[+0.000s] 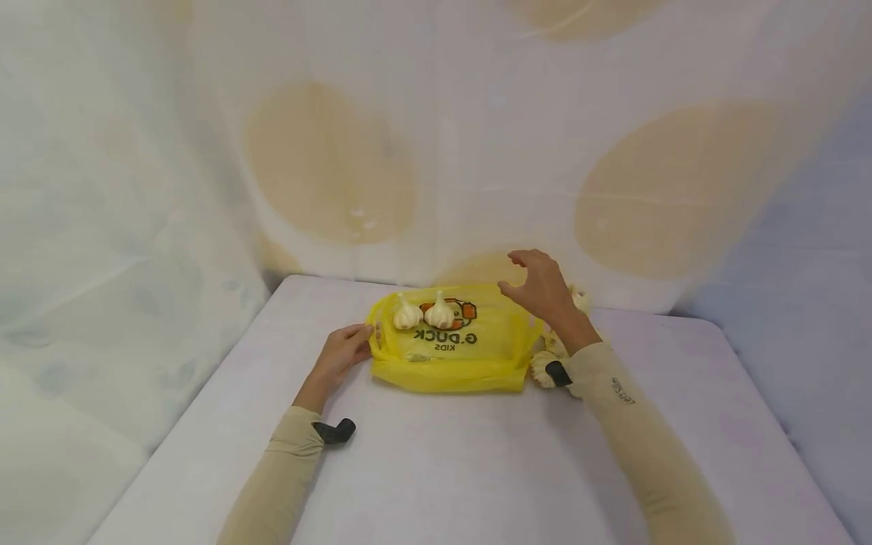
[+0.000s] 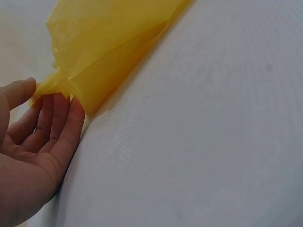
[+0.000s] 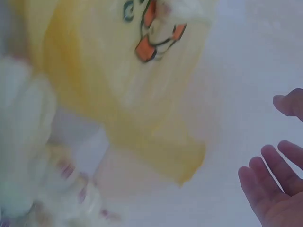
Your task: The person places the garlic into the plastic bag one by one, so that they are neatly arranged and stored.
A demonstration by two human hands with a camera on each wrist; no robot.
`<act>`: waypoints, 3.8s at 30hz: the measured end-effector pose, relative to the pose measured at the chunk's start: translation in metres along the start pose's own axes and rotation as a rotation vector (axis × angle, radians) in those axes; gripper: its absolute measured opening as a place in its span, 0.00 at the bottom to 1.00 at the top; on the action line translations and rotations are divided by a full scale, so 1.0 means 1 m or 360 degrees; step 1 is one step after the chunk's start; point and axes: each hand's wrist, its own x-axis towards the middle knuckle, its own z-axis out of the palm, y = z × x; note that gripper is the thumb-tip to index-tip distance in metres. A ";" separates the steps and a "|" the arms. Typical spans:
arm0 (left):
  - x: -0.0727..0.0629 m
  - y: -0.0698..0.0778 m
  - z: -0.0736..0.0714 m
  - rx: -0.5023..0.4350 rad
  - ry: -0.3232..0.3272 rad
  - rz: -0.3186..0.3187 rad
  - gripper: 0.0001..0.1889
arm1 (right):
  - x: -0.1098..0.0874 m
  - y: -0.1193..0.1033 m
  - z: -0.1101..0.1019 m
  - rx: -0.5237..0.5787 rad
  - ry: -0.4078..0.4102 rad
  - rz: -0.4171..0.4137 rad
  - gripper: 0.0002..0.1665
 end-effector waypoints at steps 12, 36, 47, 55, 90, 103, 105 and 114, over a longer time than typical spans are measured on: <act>0.003 0.004 -0.002 0.0009 0.0004 -0.0001 0.19 | -0.037 0.065 -0.025 -0.0080 -0.0090 0.0293 0.34; 0.003 0.004 -0.002 0.0018 -0.0002 -0.0006 0.17 | -0.061 0.113 -0.006 -0.0012 -0.0320 0.0620 0.40; 0.005 0.001 -0.002 0.0011 0.0008 0.0004 0.17 | -0.056 0.115 -0.001 -0.0011 -0.0357 0.0645 0.42; 0.003 0.004 -0.001 0.0008 0.0000 0.0006 0.18 | -0.054 0.117 -0.001 0.0017 -0.0448 0.0682 0.44; 0.004 0.002 -0.001 0.0006 0.0036 -0.0022 0.16 | -0.051 0.121 -0.005 0.0036 -0.0312 0.0705 0.43; 0.005 0.000 -0.001 0.0013 0.0030 -0.0023 0.16 | -0.044 0.104 -0.020 -0.0033 -0.0014 0.0573 0.48; 0.005 0.000 -0.001 0.0017 0.0032 -0.0019 0.16 | -0.041 0.098 -0.023 -0.0054 0.0056 0.0519 0.46; 0.008 0.000 -0.002 0.0005 0.0045 -0.0035 0.17 | -0.022 0.067 -0.034 0.0078 0.0214 0.0448 0.39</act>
